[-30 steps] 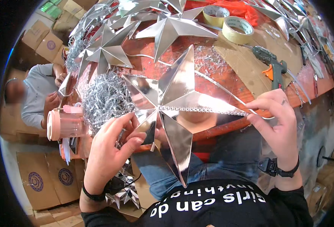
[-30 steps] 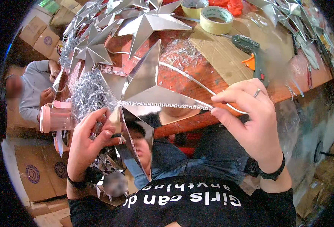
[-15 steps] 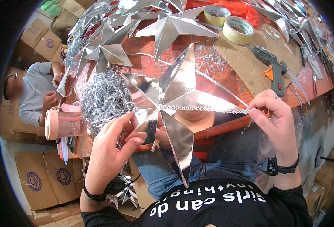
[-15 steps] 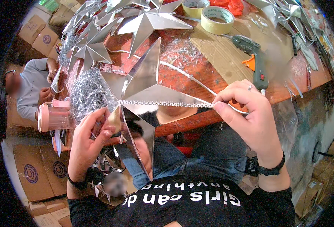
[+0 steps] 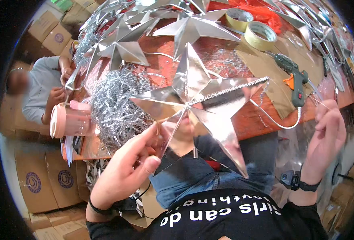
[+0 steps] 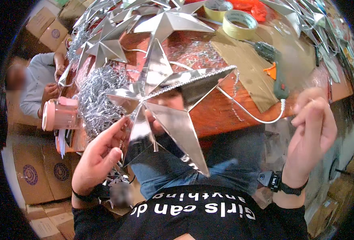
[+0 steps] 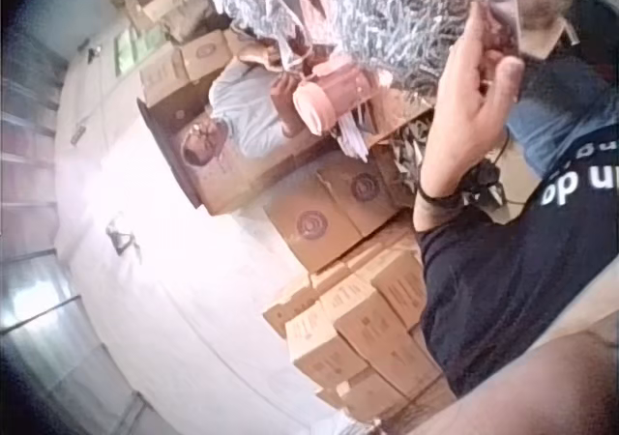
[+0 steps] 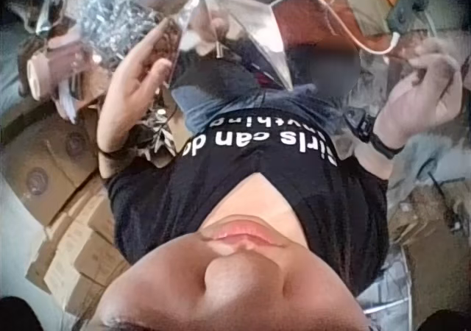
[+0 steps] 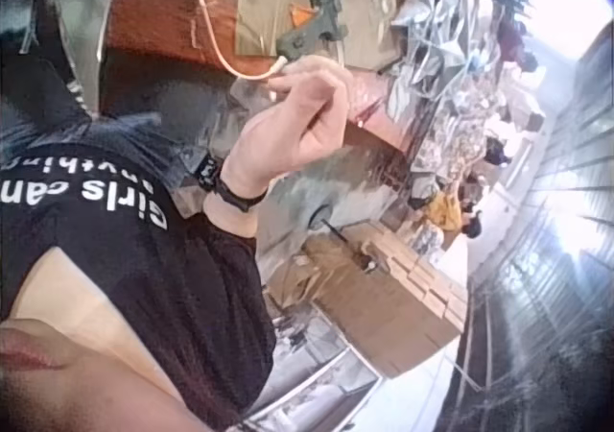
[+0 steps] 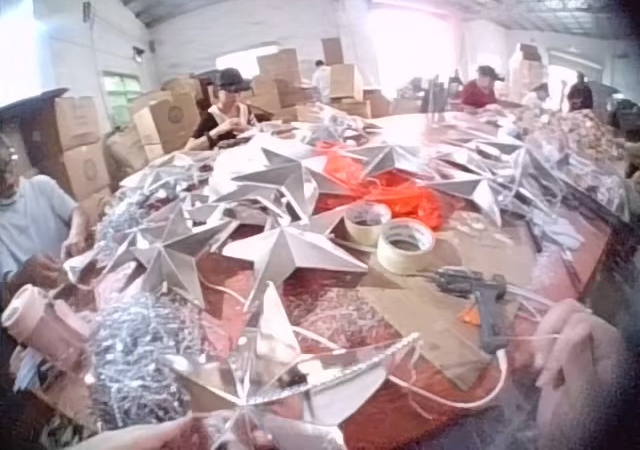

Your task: Apply silver beaded trim to a large metallic star decoration using a hot glue gun.

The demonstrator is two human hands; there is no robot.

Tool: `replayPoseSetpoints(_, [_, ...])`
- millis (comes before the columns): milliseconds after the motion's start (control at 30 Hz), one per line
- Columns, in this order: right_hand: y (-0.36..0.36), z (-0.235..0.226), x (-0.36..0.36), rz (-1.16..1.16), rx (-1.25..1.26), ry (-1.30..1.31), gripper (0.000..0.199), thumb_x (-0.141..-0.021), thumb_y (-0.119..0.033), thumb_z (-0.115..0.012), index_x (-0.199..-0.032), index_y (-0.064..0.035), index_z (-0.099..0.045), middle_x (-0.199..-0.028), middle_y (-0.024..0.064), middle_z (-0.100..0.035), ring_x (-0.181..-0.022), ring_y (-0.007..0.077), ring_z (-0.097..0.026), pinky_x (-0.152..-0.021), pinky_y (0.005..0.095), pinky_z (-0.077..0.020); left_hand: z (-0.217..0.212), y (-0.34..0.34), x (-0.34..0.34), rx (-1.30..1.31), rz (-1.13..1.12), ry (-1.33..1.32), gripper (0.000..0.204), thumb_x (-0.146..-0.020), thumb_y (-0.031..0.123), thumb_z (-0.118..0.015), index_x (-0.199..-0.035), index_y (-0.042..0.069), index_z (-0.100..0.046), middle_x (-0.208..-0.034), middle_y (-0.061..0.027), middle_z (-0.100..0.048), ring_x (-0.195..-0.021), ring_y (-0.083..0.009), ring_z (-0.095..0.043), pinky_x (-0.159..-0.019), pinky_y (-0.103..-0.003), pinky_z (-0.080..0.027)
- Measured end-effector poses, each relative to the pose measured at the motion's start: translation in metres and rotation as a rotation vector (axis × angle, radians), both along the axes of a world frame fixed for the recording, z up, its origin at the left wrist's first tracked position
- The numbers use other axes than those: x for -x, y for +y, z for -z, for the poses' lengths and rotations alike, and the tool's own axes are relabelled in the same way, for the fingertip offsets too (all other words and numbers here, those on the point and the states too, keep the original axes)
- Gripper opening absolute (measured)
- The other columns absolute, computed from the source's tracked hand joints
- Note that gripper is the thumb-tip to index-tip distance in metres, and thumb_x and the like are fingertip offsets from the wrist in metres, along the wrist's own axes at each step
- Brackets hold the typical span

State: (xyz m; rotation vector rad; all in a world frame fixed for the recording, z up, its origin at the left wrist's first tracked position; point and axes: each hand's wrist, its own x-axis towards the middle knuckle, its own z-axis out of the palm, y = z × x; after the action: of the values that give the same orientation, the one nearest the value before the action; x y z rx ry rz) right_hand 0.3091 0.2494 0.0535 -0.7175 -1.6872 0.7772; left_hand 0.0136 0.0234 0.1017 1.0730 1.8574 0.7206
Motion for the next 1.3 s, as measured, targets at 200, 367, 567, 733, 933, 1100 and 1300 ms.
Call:
replayPoseSetpoints(200, [-0.024,-0.037,0.016,-0.197,-0.204,-0.096,0.047,-0.099,-0.039,-0.048,-0.068,-0.0044,-0.05,-0.078,0.0084,-0.05,-0.07,0.0164,-0.043,-0.065,0.0284,-0.0322,-0.045,-0.019,0.016,-0.292,-0.234,0.326,0.035,-0.098,0.001,-0.044,-0.13,0.001,-0.057,-0.095,-0.0037,-0.061,-0.084,-0.0086,-0.051,-0.077,-0.022,-0.041])
replayPoseSetpoints(367, [-0.045,-0.074,0.053,-0.532,0.055,-0.124,0.036,-0.094,-0.034,-0.061,-0.093,0.0017,-0.063,-0.088,0.0105,-0.059,-0.083,0.0156,-0.055,-0.073,0.0276,-0.0425,-0.091,-0.011,0.029,-0.717,-0.204,0.081,0.045,-0.099,0.02,-0.05,-0.138,-0.002,-0.047,-0.099,-0.0057,-0.059,-0.082,-0.0073,-0.049,-0.074,-0.018,-0.037])
replayPoseSetpoints(567, [-0.076,-0.111,0.122,-0.968,0.364,0.042,0.045,-0.094,-0.018,-0.057,-0.133,0.003,-0.049,-0.118,0.0115,-0.061,-0.109,0.0155,-0.057,-0.092,0.0288,-0.0455,-0.156,0.031,0.031,-0.998,0.142,-0.501,0.04,-0.09,-0.002,-0.051,-0.13,-0.007,-0.052,-0.119,-0.0142,-0.06,-0.086,-0.0114,-0.052,-0.08,-0.024,-0.045])
replayPoseSetpoints(733, [-0.093,-0.137,0.161,-1.224,0.435,0.096,0.047,-0.098,-0.016,-0.054,-0.141,0.0001,-0.041,-0.118,0.0106,-0.061,-0.117,0.0162,-0.053,-0.091,0.0267,-0.047,-0.181,0.043,-0.003,-1.133,0.129,-0.479,0.048,-0.097,-0.005,-0.045,-0.144,-0.002,-0.036,-0.133,-0.0134,-0.052,-0.087,-0.0125,-0.055,-0.079,-0.022,-0.047])
replayPoseSetpoints(933, [-0.099,-0.146,0.105,-0.992,0.594,0.035,0.021,-0.097,-0.021,-0.058,-0.095,-0.0001,-0.063,-0.07,-0.0024,-0.057,-0.052,0.0027,-0.037,-0.056,0.0168,-0.0405,-0.149,0.033,0.01,-1.122,-0.124,-0.12,0.057,-0.092,0.023,-0.065,-0.141,0.001,-0.045,-0.102,-0.0074,-0.063,-0.084,-0.008,-0.058,-0.069,-0.017,-0.044])
replayPoseSetpoints(1100, [-0.086,-0.109,0.075,-0.93,0.475,-0.112,0.018,-0.096,-0.014,-0.058,-0.092,0.0034,-0.064,-0.082,0.0049,-0.064,-0.07,0.0097,-0.057,-0.065,0.023,-0.0439,-0.052,0.016,0.014,-0.734,-0.04,-0.153,0.056,-0.083,-0.008,-0.069,-0.135,0.002,-0.052,-0.094,-0.0045,-0.066,-0.087,-0.0094,-0.064,-0.081,-0.024,-0.055])
replayPoseSetpoints(1300, [-0.069,-0.066,0.071,-0.532,0.078,-0.429,0.012,-0.091,-0.009,-0.062,-0.089,0.0019,-0.066,-0.074,0.0129,-0.064,-0.064,0.0231,-0.06,-0.06,0.0305,-0.0456,0.03,0.024,0.009,-0.712,0.011,-0.214,0.026,-0.098,0.002,-0.051,-0.122,0.0,-0.06,-0.103,-0.0025,-0.058,-0.099,-0.0076,-0.053,-0.09,-0.024,-0.042])
